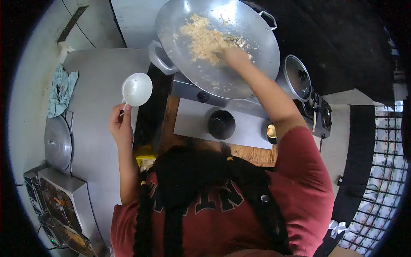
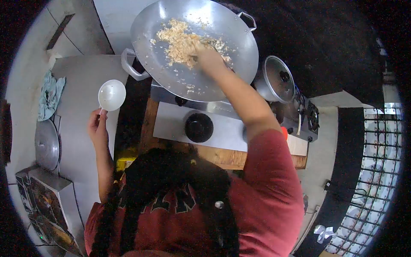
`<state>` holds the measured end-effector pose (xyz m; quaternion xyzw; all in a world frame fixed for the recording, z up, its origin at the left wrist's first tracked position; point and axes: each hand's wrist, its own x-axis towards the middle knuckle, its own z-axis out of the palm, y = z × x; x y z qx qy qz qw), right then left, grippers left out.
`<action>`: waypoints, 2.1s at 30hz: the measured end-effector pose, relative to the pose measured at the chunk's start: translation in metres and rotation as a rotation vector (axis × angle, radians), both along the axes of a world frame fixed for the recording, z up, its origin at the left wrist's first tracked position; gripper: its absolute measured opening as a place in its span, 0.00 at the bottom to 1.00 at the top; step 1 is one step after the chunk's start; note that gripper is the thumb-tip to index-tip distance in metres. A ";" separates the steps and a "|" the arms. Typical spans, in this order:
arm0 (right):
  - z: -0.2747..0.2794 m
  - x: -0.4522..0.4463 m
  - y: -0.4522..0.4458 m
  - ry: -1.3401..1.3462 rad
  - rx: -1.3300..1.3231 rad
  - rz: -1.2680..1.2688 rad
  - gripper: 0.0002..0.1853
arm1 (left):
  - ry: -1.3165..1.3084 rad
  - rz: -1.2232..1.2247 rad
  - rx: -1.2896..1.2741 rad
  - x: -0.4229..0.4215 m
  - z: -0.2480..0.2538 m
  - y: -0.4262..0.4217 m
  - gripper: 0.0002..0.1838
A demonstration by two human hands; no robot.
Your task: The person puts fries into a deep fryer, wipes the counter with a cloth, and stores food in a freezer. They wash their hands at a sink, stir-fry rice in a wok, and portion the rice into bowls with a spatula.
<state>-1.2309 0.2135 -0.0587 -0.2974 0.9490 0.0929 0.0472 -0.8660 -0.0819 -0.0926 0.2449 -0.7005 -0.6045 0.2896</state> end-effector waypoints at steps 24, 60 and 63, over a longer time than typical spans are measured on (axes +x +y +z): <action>0.013 -0.025 0.007 0.097 -0.050 0.121 0.16 | 0.015 0.004 -0.016 -0.029 -0.003 0.010 0.03; 0.006 -0.203 -0.069 0.274 -0.036 0.204 0.15 | -0.070 0.140 -0.108 -0.039 -0.004 -0.051 0.06; 0.026 -0.158 -0.075 0.346 -0.113 0.706 0.15 | -0.042 0.167 -0.622 -0.066 0.043 -0.089 0.06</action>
